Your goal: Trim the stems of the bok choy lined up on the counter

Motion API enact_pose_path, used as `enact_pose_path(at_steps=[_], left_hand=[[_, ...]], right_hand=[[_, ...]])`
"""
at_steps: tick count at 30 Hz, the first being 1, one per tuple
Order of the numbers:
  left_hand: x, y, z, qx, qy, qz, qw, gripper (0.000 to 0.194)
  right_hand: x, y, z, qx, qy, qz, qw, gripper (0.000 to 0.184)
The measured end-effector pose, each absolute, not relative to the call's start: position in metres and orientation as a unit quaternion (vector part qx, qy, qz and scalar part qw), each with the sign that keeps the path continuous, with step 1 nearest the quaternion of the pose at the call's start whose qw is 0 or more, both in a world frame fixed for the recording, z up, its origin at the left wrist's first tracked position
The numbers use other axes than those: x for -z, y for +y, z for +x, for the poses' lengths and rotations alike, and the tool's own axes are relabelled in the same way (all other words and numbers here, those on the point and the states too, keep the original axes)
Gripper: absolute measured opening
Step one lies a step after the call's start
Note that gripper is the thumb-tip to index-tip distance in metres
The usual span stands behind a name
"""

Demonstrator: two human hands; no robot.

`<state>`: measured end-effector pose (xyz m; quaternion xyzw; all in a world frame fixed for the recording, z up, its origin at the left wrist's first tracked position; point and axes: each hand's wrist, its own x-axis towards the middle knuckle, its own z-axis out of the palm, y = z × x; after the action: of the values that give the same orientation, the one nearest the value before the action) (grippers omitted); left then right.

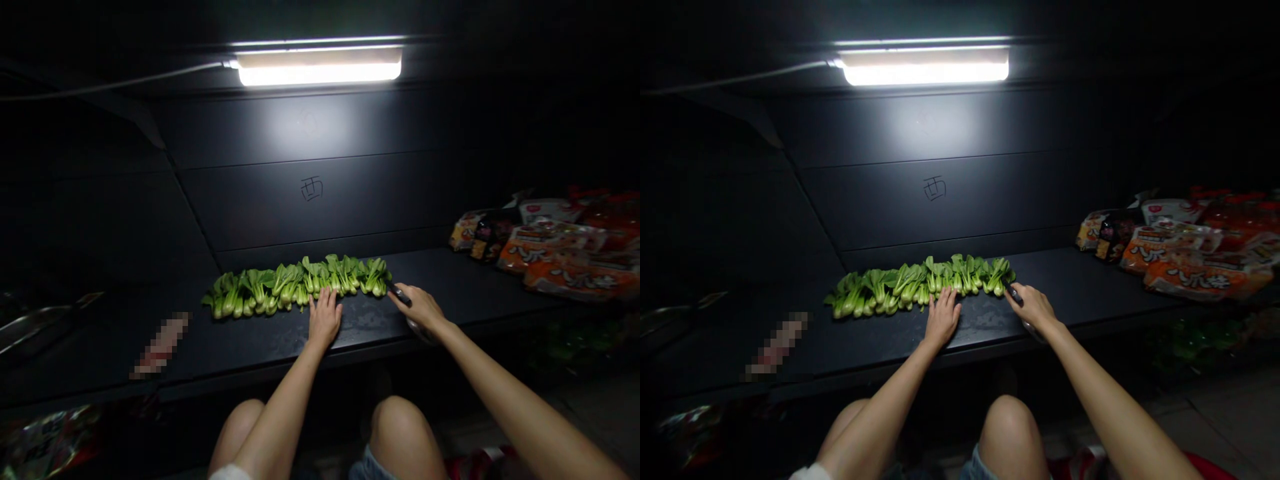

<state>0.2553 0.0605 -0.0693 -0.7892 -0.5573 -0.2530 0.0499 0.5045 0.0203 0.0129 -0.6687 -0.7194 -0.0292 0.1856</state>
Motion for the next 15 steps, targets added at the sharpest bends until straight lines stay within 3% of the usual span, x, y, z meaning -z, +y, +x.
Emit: enact_pose_path(at_steps=[15], left_hand=[[0.069,0.068,0.186,0.257,-0.583,-0.76,0.131,0.048]], right_hand=[[-0.015,0.032,0.445,-0.004,-0.764,-0.611,0.206,0.028]])
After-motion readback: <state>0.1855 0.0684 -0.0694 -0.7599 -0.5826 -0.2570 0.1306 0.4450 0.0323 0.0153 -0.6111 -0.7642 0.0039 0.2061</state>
